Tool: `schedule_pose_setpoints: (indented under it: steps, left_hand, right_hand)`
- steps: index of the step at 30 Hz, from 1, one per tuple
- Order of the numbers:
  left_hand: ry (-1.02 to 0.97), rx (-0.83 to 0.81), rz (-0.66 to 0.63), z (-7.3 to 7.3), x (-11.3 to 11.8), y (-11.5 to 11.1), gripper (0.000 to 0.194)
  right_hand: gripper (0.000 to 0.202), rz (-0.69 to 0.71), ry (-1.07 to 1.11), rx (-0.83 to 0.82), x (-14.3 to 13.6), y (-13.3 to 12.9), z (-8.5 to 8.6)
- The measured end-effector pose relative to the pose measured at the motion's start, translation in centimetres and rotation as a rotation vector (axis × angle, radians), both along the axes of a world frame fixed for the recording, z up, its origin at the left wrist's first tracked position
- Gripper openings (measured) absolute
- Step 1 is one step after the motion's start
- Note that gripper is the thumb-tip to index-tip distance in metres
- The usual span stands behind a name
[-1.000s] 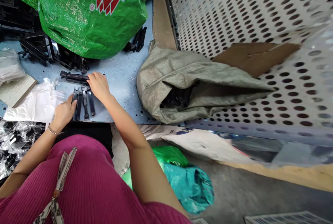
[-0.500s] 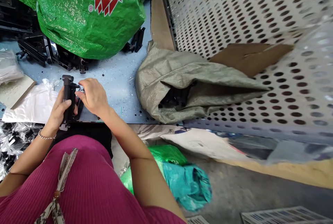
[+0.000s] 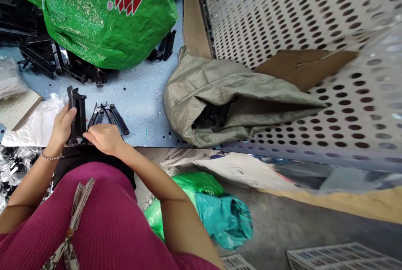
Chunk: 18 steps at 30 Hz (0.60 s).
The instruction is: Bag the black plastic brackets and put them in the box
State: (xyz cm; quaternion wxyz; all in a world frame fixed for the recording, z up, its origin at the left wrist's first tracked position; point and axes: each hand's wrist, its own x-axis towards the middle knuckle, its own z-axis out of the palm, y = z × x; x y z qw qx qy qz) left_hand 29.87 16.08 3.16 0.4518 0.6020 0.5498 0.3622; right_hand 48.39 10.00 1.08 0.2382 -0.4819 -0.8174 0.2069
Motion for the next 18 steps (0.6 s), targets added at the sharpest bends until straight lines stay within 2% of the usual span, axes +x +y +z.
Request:
schedule_pose_setpoints:
  steps: [1, 3, 5, 8, 10, 11, 13, 16, 18]
  left_hand:
    - [0.181, 0.041, 0.026, -0.5, -0.6, 0.3, 0.053]
    - [0.545, 0.032, 0.044, -1.6, -1.1, 0.4, 0.057]
    - [0.753, -0.029, -0.017, -2.8, -0.5, 0.0, 0.058]
    - [0.781, -0.012, -0.138, -4.3, 1.4, -1.4, 0.053]
    - [0.727, 0.079, -0.159, -5.0, 2.3, -2.1, 0.049]
    - [0.68, 0.13, -0.156, -5.2, 2.4, -2.2, 0.047]
    - [0.506, 0.189, -0.15, -5.3, 2.3, -1.8, 0.045]
    - [0.059, 0.082, -0.119, -5.2, 2.4, 0.1, 0.052]
    - [-0.204, -0.049, -0.09, -4.9, 3.2, 1.4, 0.061]
  right_hand:
    - [0.056, -0.051, 0.0, -0.038, 0.3, 1.3, 0.3]
    - [0.056, -0.246, -0.032, -0.111, 1.0, 4.9, 1.0]
    - [0.052, -0.477, -0.121, -0.193, 1.2, 9.2, 1.3]
    - [0.056, -0.612, -0.257, -0.327, 1.3, 15.1, 1.0]
    - [0.049, -0.625, -0.269, -0.372, 1.6, 17.3, 0.8]
    - [0.043, -0.614, -0.242, -0.391, 1.9, 17.6, 0.8]
    - [0.037, -0.555, -0.141, -0.457, 2.5, 16.6, 1.2]
    - [0.039, -0.444, -0.068, -0.494, 2.5, 11.7, 2.5]
    - [0.029, -0.44, -0.165, -0.348, 1.8, 7.6, 3.1]
